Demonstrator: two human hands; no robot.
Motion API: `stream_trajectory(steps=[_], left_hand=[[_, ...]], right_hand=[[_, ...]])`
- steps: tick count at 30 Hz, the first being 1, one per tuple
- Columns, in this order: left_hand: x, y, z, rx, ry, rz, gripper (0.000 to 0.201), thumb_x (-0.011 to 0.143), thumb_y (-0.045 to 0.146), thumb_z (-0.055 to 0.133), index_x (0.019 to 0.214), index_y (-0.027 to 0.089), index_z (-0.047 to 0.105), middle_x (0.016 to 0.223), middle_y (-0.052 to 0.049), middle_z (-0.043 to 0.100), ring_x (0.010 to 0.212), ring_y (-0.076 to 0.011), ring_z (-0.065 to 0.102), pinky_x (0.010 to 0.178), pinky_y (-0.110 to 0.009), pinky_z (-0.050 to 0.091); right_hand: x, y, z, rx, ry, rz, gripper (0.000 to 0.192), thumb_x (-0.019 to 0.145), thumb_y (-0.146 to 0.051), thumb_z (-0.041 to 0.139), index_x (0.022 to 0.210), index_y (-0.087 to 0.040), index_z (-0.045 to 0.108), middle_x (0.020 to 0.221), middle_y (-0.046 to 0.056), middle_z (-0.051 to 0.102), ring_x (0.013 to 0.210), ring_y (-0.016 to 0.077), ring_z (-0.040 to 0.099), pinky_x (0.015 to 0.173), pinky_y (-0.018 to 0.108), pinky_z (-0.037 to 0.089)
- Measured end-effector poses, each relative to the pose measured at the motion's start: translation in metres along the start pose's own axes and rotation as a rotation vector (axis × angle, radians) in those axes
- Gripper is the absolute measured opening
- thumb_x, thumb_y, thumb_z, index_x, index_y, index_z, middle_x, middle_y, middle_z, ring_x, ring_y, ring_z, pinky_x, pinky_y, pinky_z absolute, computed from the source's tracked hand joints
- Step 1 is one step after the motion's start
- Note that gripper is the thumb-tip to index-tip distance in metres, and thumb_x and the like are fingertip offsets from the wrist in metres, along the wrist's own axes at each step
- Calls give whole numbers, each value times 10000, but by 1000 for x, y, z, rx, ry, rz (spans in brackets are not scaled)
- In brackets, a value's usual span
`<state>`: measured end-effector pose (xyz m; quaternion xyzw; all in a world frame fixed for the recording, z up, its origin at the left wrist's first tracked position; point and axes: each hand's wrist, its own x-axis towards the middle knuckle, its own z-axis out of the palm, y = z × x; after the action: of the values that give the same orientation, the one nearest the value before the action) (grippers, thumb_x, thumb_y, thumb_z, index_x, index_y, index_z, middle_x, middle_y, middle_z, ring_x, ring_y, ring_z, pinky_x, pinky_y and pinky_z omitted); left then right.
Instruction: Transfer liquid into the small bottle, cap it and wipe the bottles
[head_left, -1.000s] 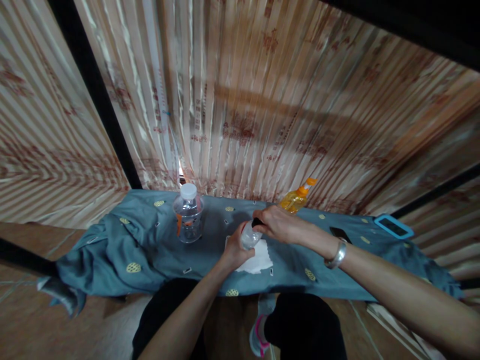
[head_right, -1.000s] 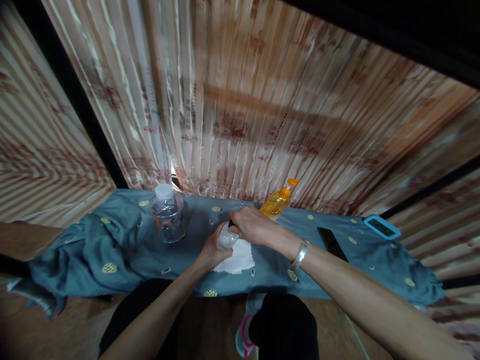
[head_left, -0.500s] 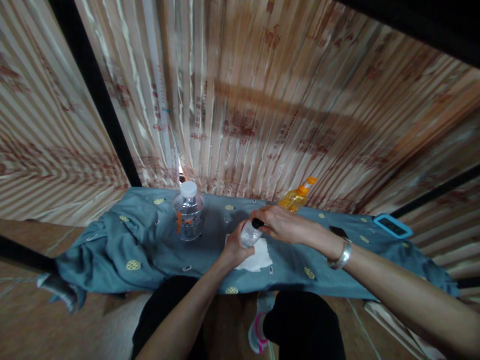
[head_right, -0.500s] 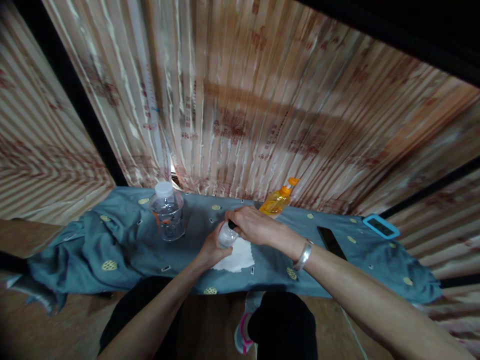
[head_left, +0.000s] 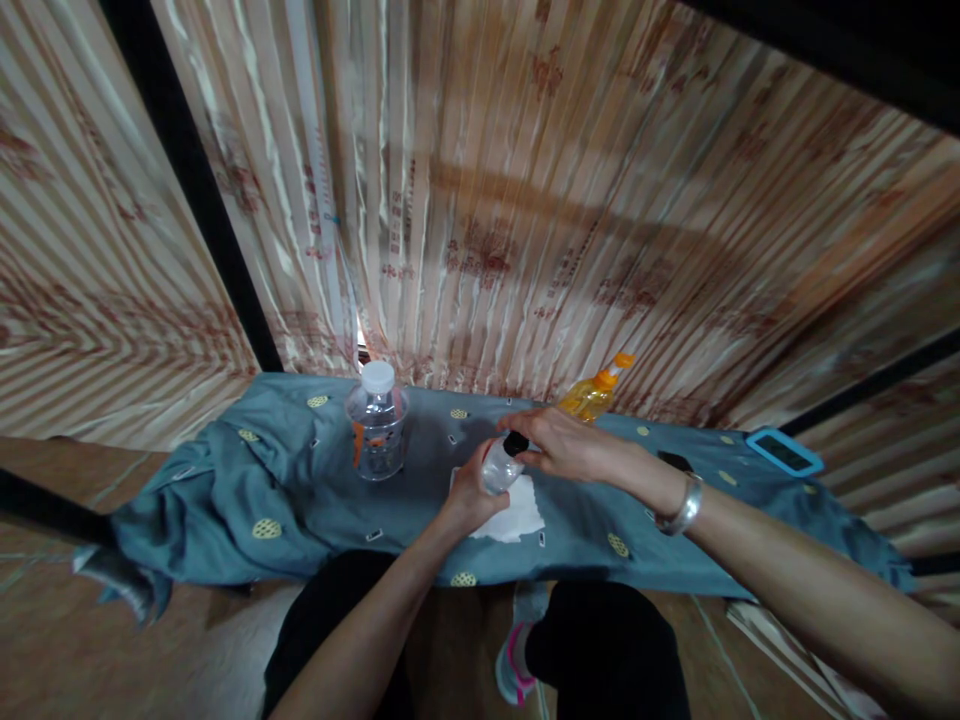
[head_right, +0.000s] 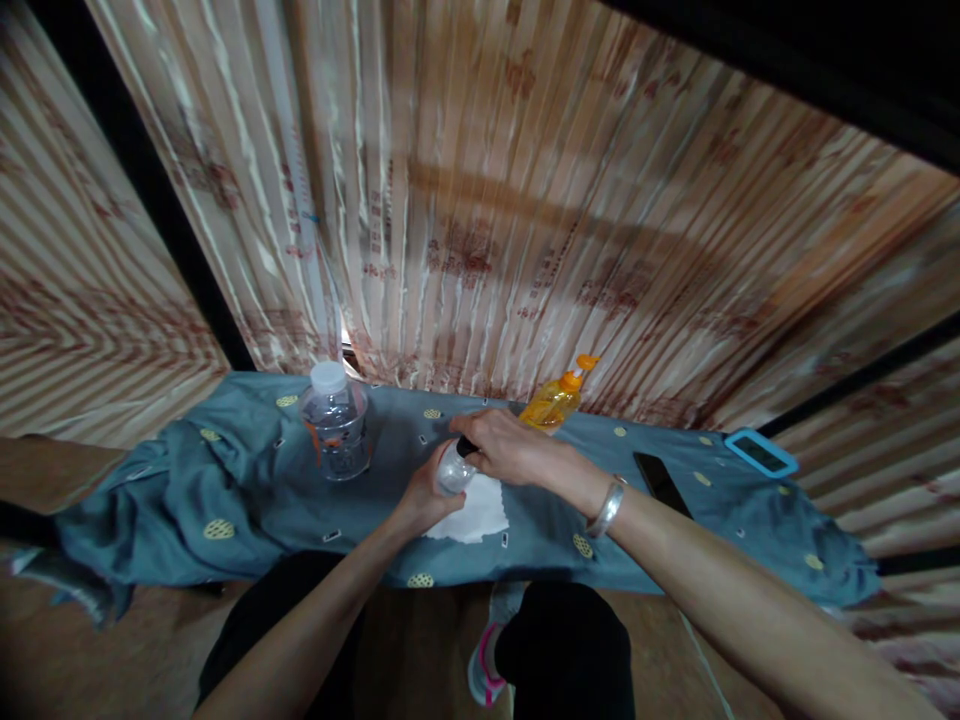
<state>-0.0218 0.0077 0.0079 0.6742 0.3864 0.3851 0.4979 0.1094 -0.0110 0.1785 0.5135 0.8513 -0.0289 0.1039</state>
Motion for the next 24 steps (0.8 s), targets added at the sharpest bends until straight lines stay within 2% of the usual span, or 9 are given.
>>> stream_trajectory(steps=[2,4,9,11,13,18,20,22,24], left_hand=[[0,0,0,14,5,-14,748,567,87,690,1289,191,524,1205,-41,694,1078,-252,660,965,-377,512],[0,0,0,29,15,-29,756,564,83,690,1293,186,520,1209,-49,693,1061,-253,664,964,-388,513],[0,0,1,8,8,-16,741,566,95,700,1280,196,532,1189,-38,699,1069,-253,665,950,-370,519],[1,0,1,15,8,-23,750,560,98,701,1283,198,529,1192,-40,698,1069,-256,665,949,-371,517],[1,-1,1,26,16,-27,756,554,94,698,1283,198,529,1198,-43,696,1076,-258,660,967,-381,509],[2,-1,2,14,19,-14,730,554,103,699,1258,212,543,1173,-26,705,1065,-251,661,968,-382,512],[2,-1,1,15,15,-23,736,553,104,701,1264,211,542,1167,-25,706,1047,-246,668,947,-371,521],[1,-1,1,14,20,-28,749,548,97,700,1271,213,539,1170,-25,705,1043,-244,671,939,-363,523],[1,0,1,9,22,-18,748,553,99,700,1274,214,537,1172,-25,705,1052,-247,670,944,-366,522]], right_hand=[[1,-3,1,-77,-8,56,234,977,-282,592,1105,-102,670,981,167,754,971,296,719,738,307,436],[1,-6,2,-146,0,122,347,1019,-370,503,1008,-82,695,891,202,747,918,327,726,711,334,434],[0,-4,1,-27,18,15,292,944,-270,642,1201,-132,640,1079,159,740,1035,281,698,766,296,438],[-1,-2,1,-61,-6,43,249,970,-281,604,1150,-119,661,998,156,750,985,285,711,738,302,433],[-1,-2,1,-127,-12,118,315,1017,-352,514,1045,-92,688,890,175,746,922,306,722,708,321,427],[-1,-5,0,-46,-4,53,304,936,-283,659,1192,-120,630,1062,155,744,1024,283,708,744,286,435],[-2,-5,0,-72,-23,94,269,973,-307,602,1147,-109,655,996,161,753,995,294,717,728,298,438],[-1,-5,0,-111,-32,163,343,1013,-386,518,1050,-91,689,904,183,752,941,320,728,702,321,438],[-1,-3,0,-72,0,136,340,983,-400,577,1102,-99,679,973,189,752,980,318,720,723,317,445]])
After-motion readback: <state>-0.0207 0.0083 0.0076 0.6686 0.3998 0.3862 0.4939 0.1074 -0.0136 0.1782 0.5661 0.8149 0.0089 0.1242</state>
